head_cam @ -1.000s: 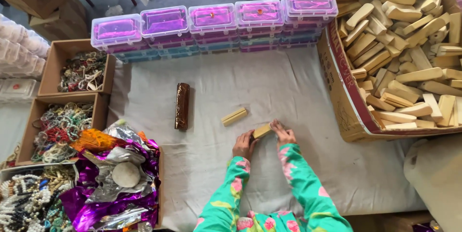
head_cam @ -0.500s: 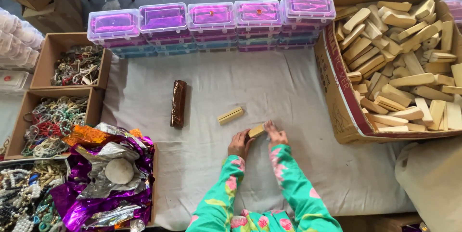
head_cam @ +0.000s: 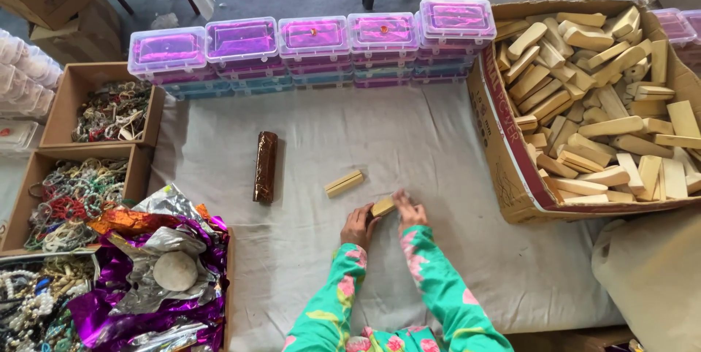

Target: The person sands small rectangular wooden blocks using a piece of sandpaper, holding the wood with one hand and rubbing the surface with the other. After sanding several pieces, the person picks up and folds a piece of shiny purple foil.

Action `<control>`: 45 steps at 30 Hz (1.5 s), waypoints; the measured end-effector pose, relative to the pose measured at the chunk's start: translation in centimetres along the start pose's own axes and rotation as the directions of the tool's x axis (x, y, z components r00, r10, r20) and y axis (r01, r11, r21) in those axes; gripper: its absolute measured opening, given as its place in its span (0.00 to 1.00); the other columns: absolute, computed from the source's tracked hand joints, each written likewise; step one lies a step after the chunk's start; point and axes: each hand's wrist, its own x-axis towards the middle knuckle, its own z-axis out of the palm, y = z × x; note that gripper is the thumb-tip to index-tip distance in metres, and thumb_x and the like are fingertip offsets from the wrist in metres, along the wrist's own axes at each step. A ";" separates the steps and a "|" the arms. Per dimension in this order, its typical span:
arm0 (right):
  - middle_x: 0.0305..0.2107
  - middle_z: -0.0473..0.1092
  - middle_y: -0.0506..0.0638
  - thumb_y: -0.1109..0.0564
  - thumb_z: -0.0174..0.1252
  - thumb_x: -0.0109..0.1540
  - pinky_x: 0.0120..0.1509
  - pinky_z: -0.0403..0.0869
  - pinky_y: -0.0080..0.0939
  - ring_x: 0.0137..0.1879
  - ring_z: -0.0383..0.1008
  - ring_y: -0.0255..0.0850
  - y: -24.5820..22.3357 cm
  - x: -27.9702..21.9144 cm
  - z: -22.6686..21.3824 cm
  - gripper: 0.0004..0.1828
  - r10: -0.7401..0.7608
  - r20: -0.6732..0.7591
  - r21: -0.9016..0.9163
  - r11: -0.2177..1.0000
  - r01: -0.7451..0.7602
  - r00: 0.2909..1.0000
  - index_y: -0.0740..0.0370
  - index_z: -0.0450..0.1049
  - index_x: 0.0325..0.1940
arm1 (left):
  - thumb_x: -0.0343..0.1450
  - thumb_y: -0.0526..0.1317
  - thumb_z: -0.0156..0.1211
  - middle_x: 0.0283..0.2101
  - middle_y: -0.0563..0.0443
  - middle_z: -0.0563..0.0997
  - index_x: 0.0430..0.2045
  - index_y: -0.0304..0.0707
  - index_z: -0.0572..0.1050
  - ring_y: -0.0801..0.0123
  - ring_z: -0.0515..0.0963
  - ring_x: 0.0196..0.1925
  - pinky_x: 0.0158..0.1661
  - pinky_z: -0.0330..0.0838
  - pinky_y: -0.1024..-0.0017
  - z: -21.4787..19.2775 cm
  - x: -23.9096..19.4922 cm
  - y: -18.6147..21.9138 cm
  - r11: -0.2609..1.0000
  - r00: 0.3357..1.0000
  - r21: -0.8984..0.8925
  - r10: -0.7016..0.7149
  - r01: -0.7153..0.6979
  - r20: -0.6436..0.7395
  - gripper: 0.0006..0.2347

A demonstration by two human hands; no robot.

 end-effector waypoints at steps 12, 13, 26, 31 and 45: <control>0.65 0.67 0.29 0.69 0.56 0.49 0.50 0.78 0.39 0.40 0.70 0.44 -1.0 0.8 -3.4 0.43 -0.054 0.019 0.057 0.997 0.052 0.998 0.36 0.72 0.66 | 0.69 0.44 0.68 0.45 0.52 0.80 0.53 0.47 0.75 0.57 0.80 0.45 0.43 0.76 0.63 0.1 0.0 -0.2 0.999 0.999 0.004 0.032 -0.031 -0.013 0.18; 0.65 0.67 0.29 0.69 0.56 0.49 0.50 0.78 0.39 0.40 0.70 0.44 -0.8 0.4 -2.3 0.43 -0.054 0.017 0.054 0.997 0.053 0.998 0.36 0.72 0.66 | 0.69 0.44 0.68 0.45 0.52 0.80 0.53 0.47 0.75 0.57 0.80 0.45 0.43 0.76 0.63 0.2 -0.1 -0.1 0.999 0.999 0.000 0.033 -0.033 -0.014 0.18; 0.67 0.66 0.33 0.71 0.54 0.52 0.54 0.77 0.39 0.48 0.74 0.45 -0.5 0.6 -3.9 0.41 -0.050 0.024 0.036 0.998 0.049 0.998 0.38 0.72 0.67 | 0.68 0.43 0.68 0.45 0.52 0.80 0.52 0.47 0.75 0.56 0.79 0.46 0.43 0.76 0.63 -0.6 0.2 0.5 1.000 1.000 -0.022 0.018 -0.018 -0.010 0.18; 0.66 0.66 0.40 0.73 0.52 0.52 0.61 0.74 0.41 0.53 0.74 0.50 2.0 -0.4 -4.5 0.42 0.006 0.034 0.248 0.969 -0.014 0.999 0.43 0.71 0.68 | 0.65 0.40 0.69 0.44 0.51 0.80 0.48 0.46 0.76 0.55 0.79 0.46 0.44 0.76 0.62 -1.1 0.5 1.1 0.999 0.999 -0.040 0.023 -0.022 0.024 0.18; 0.63 0.71 0.44 0.71 0.55 0.56 0.59 0.75 0.43 0.49 0.74 0.49 -2.2 1.5 -7.6 0.33 0.005 -0.135 0.221 0.975 0.025 0.991 0.45 0.76 0.63 | 0.63 0.39 0.70 0.54 0.49 0.78 0.45 0.43 0.76 0.57 0.77 0.54 0.52 0.68 0.59 1.3 -0.6 -0.6 0.980 0.981 0.091 0.183 -0.178 -0.055 0.17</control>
